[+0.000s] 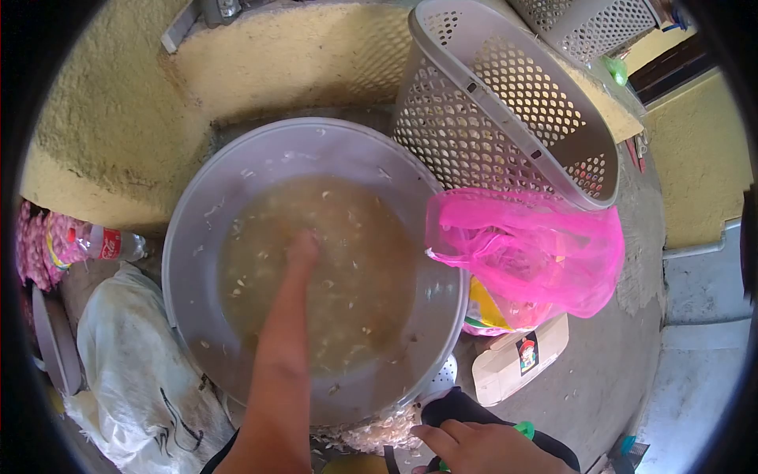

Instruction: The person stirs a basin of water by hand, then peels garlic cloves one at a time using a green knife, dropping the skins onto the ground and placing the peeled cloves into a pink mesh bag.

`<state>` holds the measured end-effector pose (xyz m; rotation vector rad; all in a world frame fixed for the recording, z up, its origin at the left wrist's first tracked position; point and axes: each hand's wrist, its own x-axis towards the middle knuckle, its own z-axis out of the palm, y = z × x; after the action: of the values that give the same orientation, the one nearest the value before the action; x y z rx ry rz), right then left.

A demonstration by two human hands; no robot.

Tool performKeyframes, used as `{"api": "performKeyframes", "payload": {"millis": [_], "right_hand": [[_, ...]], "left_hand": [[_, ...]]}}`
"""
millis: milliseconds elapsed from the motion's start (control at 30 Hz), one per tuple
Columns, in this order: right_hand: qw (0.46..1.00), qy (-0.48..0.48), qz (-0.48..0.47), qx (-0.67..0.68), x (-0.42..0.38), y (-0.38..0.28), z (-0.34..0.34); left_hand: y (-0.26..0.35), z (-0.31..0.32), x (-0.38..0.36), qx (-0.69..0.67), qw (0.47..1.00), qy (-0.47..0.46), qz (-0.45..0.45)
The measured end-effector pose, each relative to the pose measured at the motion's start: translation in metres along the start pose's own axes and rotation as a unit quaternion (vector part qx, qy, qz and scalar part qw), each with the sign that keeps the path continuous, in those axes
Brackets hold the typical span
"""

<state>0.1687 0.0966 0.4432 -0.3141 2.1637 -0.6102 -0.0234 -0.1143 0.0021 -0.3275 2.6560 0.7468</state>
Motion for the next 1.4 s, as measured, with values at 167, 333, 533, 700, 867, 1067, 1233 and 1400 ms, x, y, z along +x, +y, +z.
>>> {"api": "performKeyframes", "payload": {"millis": [167,333,533,700,867,1067,1233,1400], "right_hand": [[1.000,0.001,-0.005,0.010,0.001,-0.001,-0.001],[1.000,-0.004,-0.004,0.007,0.003,-0.003,-0.002],[1.000,-0.003,-0.008,0.002,0.005,-0.002,0.000],[1.000,0.002,-0.013,0.005,0.006,-0.003,-0.003],[1.000,-0.011,-0.003,-0.007,0.007,-0.003,-0.003],[1.000,-0.015,-0.003,0.005,0.008,-0.006,-0.006],[1.000,-0.016,-0.019,-0.012,0.006,-0.011,-0.012],[0.997,0.006,-0.068,-0.025,0.003,0.004,0.002]], "left_hand": [[0.025,-0.045,-0.004,-0.394,0.913,0.011,-0.107],[0.031,-0.061,-0.009,-0.626,0.772,-0.075,-0.074],[0.000,-0.028,0.006,-0.731,0.667,-0.096,-0.110],[0.002,-0.026,0.005,-0.723,0.674,-0.096,-0.120],[0.024,-0.004,0.001,-0.571,0.814,-0.101,0.040],[0.049,0.046,-0.014,-0.234,0.963,0.032,0.133],[0.057,0.070,-0.015,-0.348,0.934,0.028,0.081],[0.065,0.066,-0.026,-0.184,0.971,0.048,0.146]]}}
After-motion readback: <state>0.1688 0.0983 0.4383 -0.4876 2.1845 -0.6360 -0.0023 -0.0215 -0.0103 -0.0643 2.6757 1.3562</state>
